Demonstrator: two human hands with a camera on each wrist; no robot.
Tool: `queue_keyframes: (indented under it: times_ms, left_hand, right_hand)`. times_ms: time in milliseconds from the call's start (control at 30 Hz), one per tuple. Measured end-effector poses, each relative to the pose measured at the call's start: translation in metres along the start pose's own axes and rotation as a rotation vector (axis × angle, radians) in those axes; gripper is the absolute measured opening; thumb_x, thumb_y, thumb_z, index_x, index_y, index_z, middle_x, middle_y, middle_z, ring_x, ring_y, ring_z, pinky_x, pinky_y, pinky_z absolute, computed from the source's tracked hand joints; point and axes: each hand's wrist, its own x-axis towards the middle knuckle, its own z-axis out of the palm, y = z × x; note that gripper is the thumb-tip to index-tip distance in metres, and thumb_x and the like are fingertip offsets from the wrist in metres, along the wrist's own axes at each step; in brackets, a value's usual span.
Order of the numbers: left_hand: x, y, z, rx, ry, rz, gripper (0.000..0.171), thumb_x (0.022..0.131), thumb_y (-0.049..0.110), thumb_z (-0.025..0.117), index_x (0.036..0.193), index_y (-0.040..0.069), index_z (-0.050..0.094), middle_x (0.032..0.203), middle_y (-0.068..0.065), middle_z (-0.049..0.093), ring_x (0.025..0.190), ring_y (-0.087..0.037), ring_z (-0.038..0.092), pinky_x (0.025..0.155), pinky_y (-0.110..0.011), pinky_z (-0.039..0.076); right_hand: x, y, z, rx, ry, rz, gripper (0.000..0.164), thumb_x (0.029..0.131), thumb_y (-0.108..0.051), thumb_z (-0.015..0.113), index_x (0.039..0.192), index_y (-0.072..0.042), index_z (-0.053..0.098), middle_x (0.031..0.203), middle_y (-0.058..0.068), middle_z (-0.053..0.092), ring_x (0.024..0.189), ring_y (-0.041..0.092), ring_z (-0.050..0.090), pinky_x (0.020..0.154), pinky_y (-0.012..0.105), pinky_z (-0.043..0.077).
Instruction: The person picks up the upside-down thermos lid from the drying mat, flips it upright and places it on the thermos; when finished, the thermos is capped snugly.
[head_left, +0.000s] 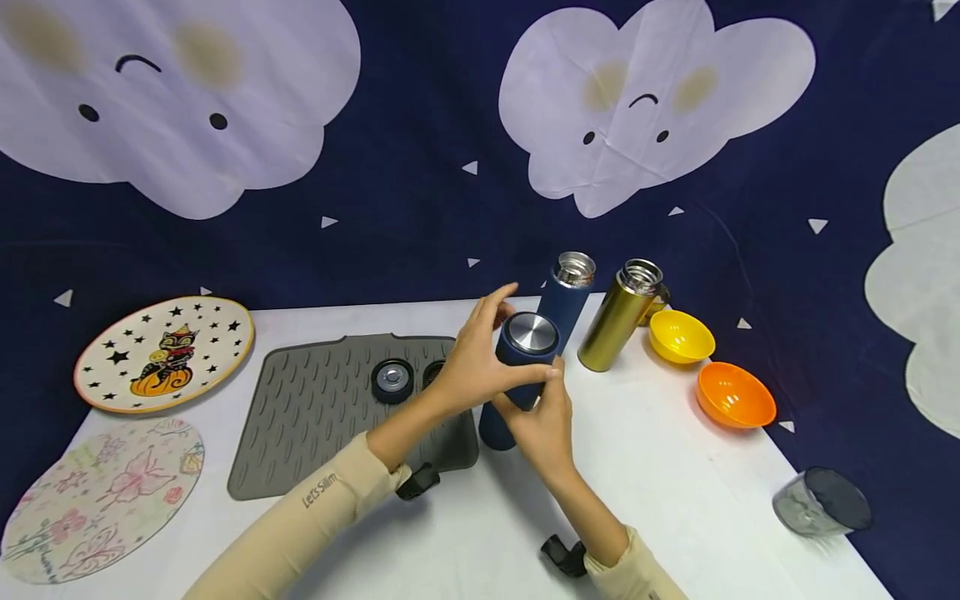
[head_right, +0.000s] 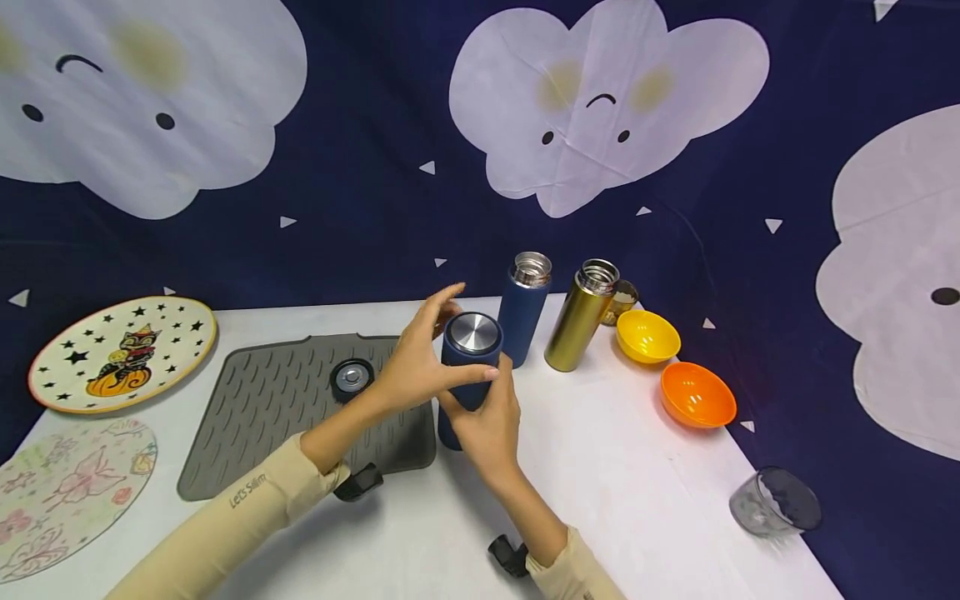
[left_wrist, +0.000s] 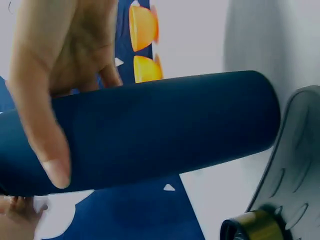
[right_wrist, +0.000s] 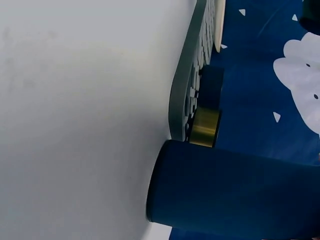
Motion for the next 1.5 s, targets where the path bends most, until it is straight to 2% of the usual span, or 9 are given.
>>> queue_keyframes:
  times_ms: [200,400,500,633,733,833,967,1333,1500]
  left_hand:
    - [0.002,-0.008,-0.012,-0.266,-0.136,0.033,0.09,0.077,0.022,0.07,0.155,0.013,0.025,0.154,-0.013,0.039,0.145,-0.029,0.032,0.119,-0.06,0.016]
    - [0.003,-0.013,-0.008,-0.232,-0.133,0.018,0.085,0.078,0.024,0.076,0.15,0.01,0.033,0.142,-0.016,0.052,0.134,-0.031,0.046,0.117,-0.056,0.027]
    - [0.002,-0.015,-0.005,-0.325,-0.144,0.012,0.088,0.075,0.02,0.07,0.152,0.012,0.028,0.154,-0.014,0.038,0.145,-0.032,0.032,0.118,-0.061,0.018]
    - [0.0,-0.014,-0.002,-0.208,-0.088,0.011,0.092,0.076,0.031,0.078,0.153,0.016,0.029,0.154,-0.009,0.037,0.145,-0.024,0.03,0.119,-0.056,0.021]
    - [0.0,-0.016,-0.003,-0.283,-0.1,0.031,0.081,0.079,0.023,0.07,0.15,0.009,0.033,0.146,-0.017,0.047,0.135,-0.032,0.043,0.115,-0.056,0.029]
    - [-0.001,-0.016,-0.003,-0.356,-0.133,0.017,0.086,0.077,0.022,0.064,0.154,0.011,0.027,0.156,-0.013,0.036,0.145,-0.031,0.031,0.117,-0.062,0.018]
    - [-0.002,-0.017,0.0,-0.226,-0.068,0.036,0.086,0.078,0.03,0.074,0.151,0.011,0.034,0.15,-0.009,0.044,0.14,-0.025,0.039,0.116,-0.054,0.027]
    - [0.0,-0.017,0.006,-0.347,-0.084,0.05,0.077,0.077,0.017,0.077,0.143,0.002,0.04,0.135,-0.015,0.057,0.117,-0.024,0.057,0.103,-0.042,0.044]
    - [0.001,-0.016,0.009,-0.458,-0.133,0.013,0.083,0.078,0.012,0.072,0.149,0.007,0.03,0.147,-0.016,0.045,0.124,-0.027,0.053,0.107,-0.041,0.042]
  right_hand:
    - [0.0,0.0,0.001,0.001,-0.01,0.015,0.076,0.075,-0.019,0.087,0.135,-0.009,0.043,0.125,0.011,0.061,0.116,0.028,0.061,0.096,0.051,0.048]
    - [-0.001,0.002,0.001,-0.006,-0.001,0.002,0.075,0.075,-0.017,0.087,0.135,-0.007,0.043,0.125,0.013,0.06,0.116,0.029,0.06,0.097,0.05,0.048]
    - [-0.001,0.002,0.001,0.005,-0.003,0.002,0.076,0.076,-0.018,0.087,0.136,-0.007,0.042,0.126,0.012,0.06,0.116,0.028,0.061,0.096,0.051,0.048]
    - [-0.002,0.003,0.001,-0.019,0.005,-0.006,0.072,0.076,-0.018,0.086,0.134,-0.007,0.043,0.124,0.013,0.061,0.115,0.029,0.061,0.095,0.053,0.048]
    - [-0.002,0.003,0.001,-0.003,0.004,-0.002,0.073,0.076,-0.018,0.086,0.134,-0.007,0.044,0.124,0.012,0.061,0.113,0.028,0.062,0.095,0.051,0.049]
    - [-0.002,0.003,0.001,0.015,-0.004,0.001,0.074,0.076,-0.018,0.086,0.136,-0.007,0.043,0.124,0.011,0.06,0.112,0.027,0.062,0.094,0.049,0.048]
    - [-0.001,0.003,0.001,-0.017,0.007,-0.015,0.072,0.076,-0.017,0.086,0.133,-0.006,0.044,0.123,0.013,0.061,0.112,0.029,0.061,0.093,0.05,0.048]
    - [-0.002,0.005,0.001,-0.026,0.014,-0.047,0.071,0.076,-0.014,0.085,0.133,-0.005,0.044,0.123,0.013,0.061,0.112,0.029,0.061,0.092,0.051,0.049]
    - [-0.002,0.003,0.001,-0.015,0.009,-0.051,0.072,0.075,-0.011,0.085,0.133,-0.004,0.044,0.124,0.013,0.06,0.114,0.027,0.059,0.094,0.049,0.048]
